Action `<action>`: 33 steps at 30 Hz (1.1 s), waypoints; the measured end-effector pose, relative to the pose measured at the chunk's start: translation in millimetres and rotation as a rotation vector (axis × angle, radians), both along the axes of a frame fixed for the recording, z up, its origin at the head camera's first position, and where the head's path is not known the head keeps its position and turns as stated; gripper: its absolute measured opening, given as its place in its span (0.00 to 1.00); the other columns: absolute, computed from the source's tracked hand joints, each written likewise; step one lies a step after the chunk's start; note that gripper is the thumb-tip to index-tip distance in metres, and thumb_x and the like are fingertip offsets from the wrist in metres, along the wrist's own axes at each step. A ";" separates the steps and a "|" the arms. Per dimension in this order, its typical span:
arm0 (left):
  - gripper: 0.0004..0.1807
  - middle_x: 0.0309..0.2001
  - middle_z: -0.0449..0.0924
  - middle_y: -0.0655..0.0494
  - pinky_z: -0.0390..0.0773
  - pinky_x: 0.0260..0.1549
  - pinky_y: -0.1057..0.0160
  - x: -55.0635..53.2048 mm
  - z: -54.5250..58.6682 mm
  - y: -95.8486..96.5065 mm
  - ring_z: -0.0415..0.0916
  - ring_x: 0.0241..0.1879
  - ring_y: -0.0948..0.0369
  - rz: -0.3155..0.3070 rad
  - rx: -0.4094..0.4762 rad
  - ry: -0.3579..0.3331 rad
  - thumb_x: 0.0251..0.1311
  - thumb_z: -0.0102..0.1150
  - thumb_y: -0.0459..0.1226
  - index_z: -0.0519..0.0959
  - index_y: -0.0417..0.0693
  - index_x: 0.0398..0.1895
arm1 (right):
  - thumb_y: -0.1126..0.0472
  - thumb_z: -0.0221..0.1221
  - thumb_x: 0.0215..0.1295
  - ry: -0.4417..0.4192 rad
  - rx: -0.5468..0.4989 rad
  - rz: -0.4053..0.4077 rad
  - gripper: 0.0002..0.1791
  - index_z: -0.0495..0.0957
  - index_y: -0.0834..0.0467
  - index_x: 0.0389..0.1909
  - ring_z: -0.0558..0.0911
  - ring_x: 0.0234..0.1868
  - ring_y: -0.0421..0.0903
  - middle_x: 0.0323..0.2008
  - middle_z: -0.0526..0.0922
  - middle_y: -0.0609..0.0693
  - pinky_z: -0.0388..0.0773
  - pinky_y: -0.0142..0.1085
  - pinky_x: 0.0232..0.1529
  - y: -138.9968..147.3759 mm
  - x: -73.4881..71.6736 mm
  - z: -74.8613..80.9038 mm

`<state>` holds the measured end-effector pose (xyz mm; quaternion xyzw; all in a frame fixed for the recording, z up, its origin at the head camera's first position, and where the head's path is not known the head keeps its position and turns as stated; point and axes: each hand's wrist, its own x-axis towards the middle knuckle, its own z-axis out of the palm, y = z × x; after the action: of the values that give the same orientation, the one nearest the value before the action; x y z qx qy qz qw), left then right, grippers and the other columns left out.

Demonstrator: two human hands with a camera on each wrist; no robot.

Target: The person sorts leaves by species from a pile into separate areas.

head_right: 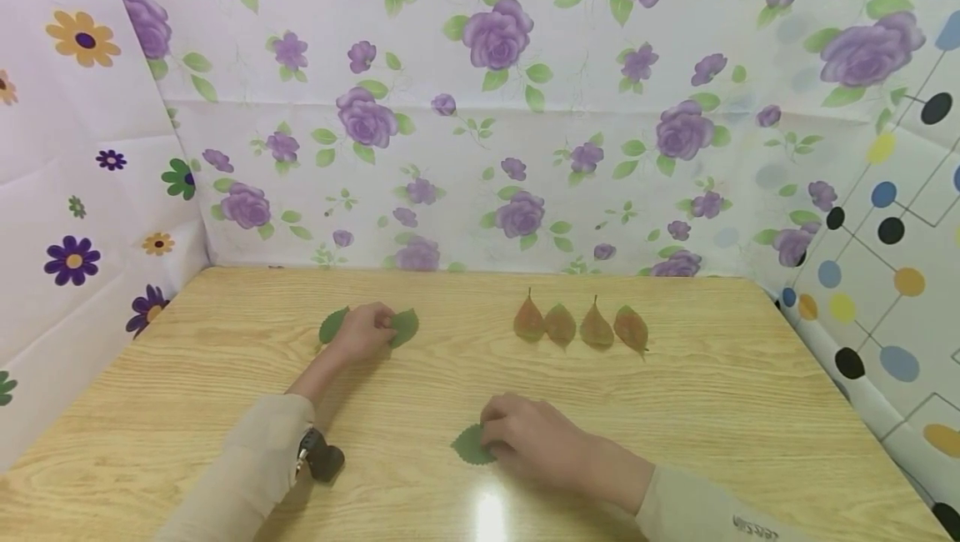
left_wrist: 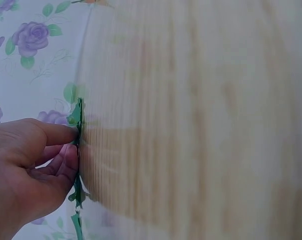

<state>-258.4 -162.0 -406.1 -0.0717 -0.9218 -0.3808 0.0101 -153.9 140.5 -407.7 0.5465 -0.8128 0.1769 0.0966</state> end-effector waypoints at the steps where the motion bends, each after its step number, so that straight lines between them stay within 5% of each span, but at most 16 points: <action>1: 0.15 0.35 0.75 0.47 0.78 0.41 0.57 -0.4 -0.2 0.0 0.73 0.39 0.52 0.001 0.000 -0.004 0.58 0.60 0.24 0.75 0.26 0.48 | 0.71 0.70 0.51 -0.022 0.016 -0.011 0.09 0.85 0.60 0.34 0.81 0.41 0.42 0.42 0.80 0.52 0.75 0.22 0.42 -0.6 0.4 1.3; 5: 0.15 0.36 0.75 0.47 0.78 0.42 0.56 -1.3 -0.6 -0.3 0.74 0.40 0.52 0.006 -0.001 -0.014 0.59 0.60 0.25 0.75 0.26 0.49 | 0.70 0.68 0.54 -0.168 0.091 -0.066 0.11 0.84 0.61 0.40 0.80 0.45 0.43 0.45 0.80 0.51 0.77 0.26 0.44 -3.7 0.6 8.3; 10: 0.15 0.35 0.75 0.47 0.78 0.42 0.56 0.0 0.6 0.1 0.74 0.40 0.52 0.007 0.000 -0.015 0.59 0.60 0.24 0.74 0.26 0.48 | 0.69 0.66 0.57 -0.456 0.132 -0.138 0.14 0.81 0.60 0.46 0.76 0.40 0.36 0.41 0.77 0.44 0.76 0.27 0.41 -6.9 -4.4 17.7; 17: 0.15 0.36 0.75 0.47 0.78 0.43 0.56 0.7 1.4 1.4 0.74 0.41 0.51 0.014 0.015 -0.027 0.59 0.60 0.25 0.75 0.27 0.49 | 0.72 0.69 0.51 -0.737 0.066 -0.191 0.15 0.80 0.58 0.40 0.74 0.34 0.38 0.35 0.75 0.44 0.76 0.30 0.36 -6.5 -13.1 22.4; 22: 0.15 0.36 0.75 0.47 0.78 0.43 0.56 1.3 2.0 1.0 0.74 0.41 0.51 0.013 0.015 -0.024 0.59 0.60 0.24 0.75 0.26 0.48 | 0.73 0.68 0.52 -0.761 0.002 -0.215 0.15 0.77 0.58 0.39 0.77 0.33 0.39 0.32 0.78 0.44 0.77 0.30 0.37 -7.9 -21.6 18.5; 33: 0.14 0.35 0.75 0.47 0.77 0.42 0.57 0.1 0.1 -0.6 0.73 0.39 0.52 0.002 0.031 -0.015 0.59 0.59 0.23 0.75 0.26 0.48 | 0.67 0.65 0.60 -0.618 -0.038 -0.286 0.09 0.80 0.60 0.41 0.77 0.30 0.37 0.28 0.80 0.42 0.76 0.32 0.33 -22.7 -52.8 16.1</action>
<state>-258.3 -162.6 -406.0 -0.0679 -0.9160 -0.3954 0.0047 -206.7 117.9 -391.7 0.3457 -0.8686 0.3340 -0.1203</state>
